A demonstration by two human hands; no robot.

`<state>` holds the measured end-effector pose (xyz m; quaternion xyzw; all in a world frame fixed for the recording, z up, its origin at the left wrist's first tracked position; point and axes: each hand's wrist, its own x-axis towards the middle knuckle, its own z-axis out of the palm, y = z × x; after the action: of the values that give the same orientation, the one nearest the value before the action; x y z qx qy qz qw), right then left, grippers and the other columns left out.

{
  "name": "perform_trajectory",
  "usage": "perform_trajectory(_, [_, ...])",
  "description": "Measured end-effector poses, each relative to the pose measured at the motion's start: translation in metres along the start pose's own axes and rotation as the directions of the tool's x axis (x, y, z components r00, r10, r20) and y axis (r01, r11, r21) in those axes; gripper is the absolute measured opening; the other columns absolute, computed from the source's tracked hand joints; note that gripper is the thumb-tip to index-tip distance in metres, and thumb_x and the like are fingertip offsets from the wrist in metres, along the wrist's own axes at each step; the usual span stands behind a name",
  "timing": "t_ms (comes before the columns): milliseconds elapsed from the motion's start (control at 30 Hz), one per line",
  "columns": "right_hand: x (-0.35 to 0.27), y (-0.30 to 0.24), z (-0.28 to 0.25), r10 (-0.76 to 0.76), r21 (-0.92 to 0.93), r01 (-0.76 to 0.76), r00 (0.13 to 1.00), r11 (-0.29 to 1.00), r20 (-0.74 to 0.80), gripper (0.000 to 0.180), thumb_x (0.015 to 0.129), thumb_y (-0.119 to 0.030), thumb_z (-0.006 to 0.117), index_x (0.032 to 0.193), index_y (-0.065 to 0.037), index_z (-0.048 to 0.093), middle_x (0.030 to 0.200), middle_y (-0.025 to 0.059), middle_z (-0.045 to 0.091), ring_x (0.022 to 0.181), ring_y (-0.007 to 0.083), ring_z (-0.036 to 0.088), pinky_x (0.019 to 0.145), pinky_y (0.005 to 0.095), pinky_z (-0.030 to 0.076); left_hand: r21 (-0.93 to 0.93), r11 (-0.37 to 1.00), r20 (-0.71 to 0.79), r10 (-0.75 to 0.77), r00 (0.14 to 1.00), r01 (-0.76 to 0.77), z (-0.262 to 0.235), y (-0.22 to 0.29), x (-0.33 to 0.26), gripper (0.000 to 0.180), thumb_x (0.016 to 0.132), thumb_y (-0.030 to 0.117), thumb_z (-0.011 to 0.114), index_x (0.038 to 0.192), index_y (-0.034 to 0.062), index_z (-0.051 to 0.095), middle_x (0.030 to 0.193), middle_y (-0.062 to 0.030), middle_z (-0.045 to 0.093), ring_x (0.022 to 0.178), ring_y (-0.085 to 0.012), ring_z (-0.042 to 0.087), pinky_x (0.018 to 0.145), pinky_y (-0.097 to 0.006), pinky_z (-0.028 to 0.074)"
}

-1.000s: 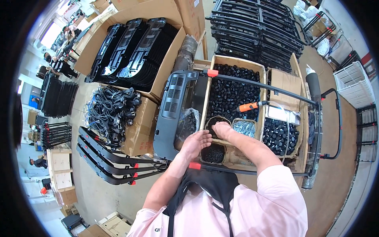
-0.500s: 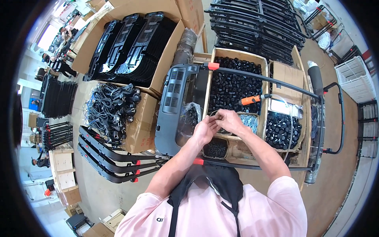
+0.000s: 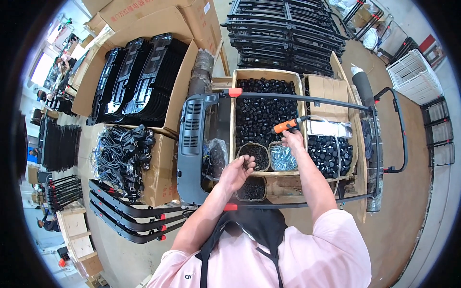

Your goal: Assembling plastic components and internal wiring onto a metal equipment frame using a power screwdriver.

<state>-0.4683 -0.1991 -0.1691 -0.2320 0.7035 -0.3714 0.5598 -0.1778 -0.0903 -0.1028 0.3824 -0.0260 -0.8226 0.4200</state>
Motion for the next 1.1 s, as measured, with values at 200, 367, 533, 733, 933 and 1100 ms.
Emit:
perform_trajectory(200, [0.024,-0.004,0.039,-0.104,-0.013,0.104,0.969,0.995,-0.225,0.050,0.089,-0.019,0.082,0.132,-0.010,0.058,0.098,0.0034,0.069,0.079,0.0135,0.065,0.065,0.0321,0.054,0.095,0.995,0.029,0.031,0.999,-0.033,-0.005,0.001,-0.034,0.037,0.112,0.034,0.054,0.129,0.0042,0.066,0.118,-0.0072,0.072,0.101,-0.0175,0.069,0.089,-0.034,0.057])
perform_trajectory(367, [0.028,0.020,0.070,-0.559,-0.034,0.558,0.826,0.829,-0.071,0.063,0.088,-0.025,0.084,0.139,-0.007,0.052,0.112,0.0073,0.071,0.102,0.0208,0.069,0.095,0.0366,0.053,0.034,0.998,0.048,0.042,0.998,-0.044,-0.016,-0.008,-0.041,0.036,0.112,0.030,0.055,0.134,0.0031,0.064,0.103,-0.0020,0.071,0.088,-0.0137,0.067,0.076,-0.029,0.055])
perform_trajectory(533, [0.008,0.015,0.099,-0.452,-0.384,0.358,0.872,0.851,-0.189,0.061,0.085,-0.039,0.085,0.128,-0.010,0.054,0.102,0.0165,0.077,0.099,0.0388,0.074,0.089,0.0486,0.055,0.135,0.982,-0.106,0.150,0.983,-0.135,-0.013,-0.012,-0.052,0.033,0.112,0.027,0.054,0.134,0.0036,0.061,0.101,-0.0053,0.072,0.084,-0.0152,0.067,0.074,-0.030,0.055])
perform_trajectory(733, [0.018,0.009,0.069,-0.485,-0.327,0.413,0.856,0.850,-0.181,0.047,0.083,-0.029,0.087,0.119,-0.007,0.068,0.100,0.0074,0.077,0.091,0.0216,0.073,0.088,0.0369,0.056,0.155,0.983,-0.114,0.111,0.987,-0.093,-0.012,-0.016,-0.060,0.028,0.113,0.028,0.054,0.130,0.0078,0.064,0.101,-0.0033,0.072,0.081,-0.0130,0.065,0.071,-0.027,0.052])
perform_trajectory(933, [-0.058,-0.041,0.054,-0.638,-0.171,0.623,0.769,0.763,-0.048,0.048,0.085,-0.013,0.084,0.128,-0.007,0.065,0.107,0.0060,0.075,0.097,0.0133,0.071,0.093,0.0297,0.056,0.190,0.976,-0.135,0.134,0.982,-0.107,-0.016,0.006,-0.060,0.028,0.112,0.027,0.054,0.125,0.0056,0.066,0.101,-0.0016,0.071,0.083,-0.0115,0.064,0.071,-0.026,0.052])
perform_trajectory(1100, [-0.122,-0.080,0.061,-0.641,0.030,0.640,0.767,0.768,0.026,0.045,0.087,-0.010,0.084,0.126,-0.003,0.063,0.116,0.0120,0.075,0.105,0.0179,0.071,0.096,0.0324,0.058,0.015,0.989,-0.107,0.146,0.984,-0.145,-0.028,0.029,-0.045,0.026,0.111,0.025,0.059,0.125,0.0055,0.068,0.106,-0.0059,0.075,0.082,-0.0145,0.068,0.069,-0.027,0.056])
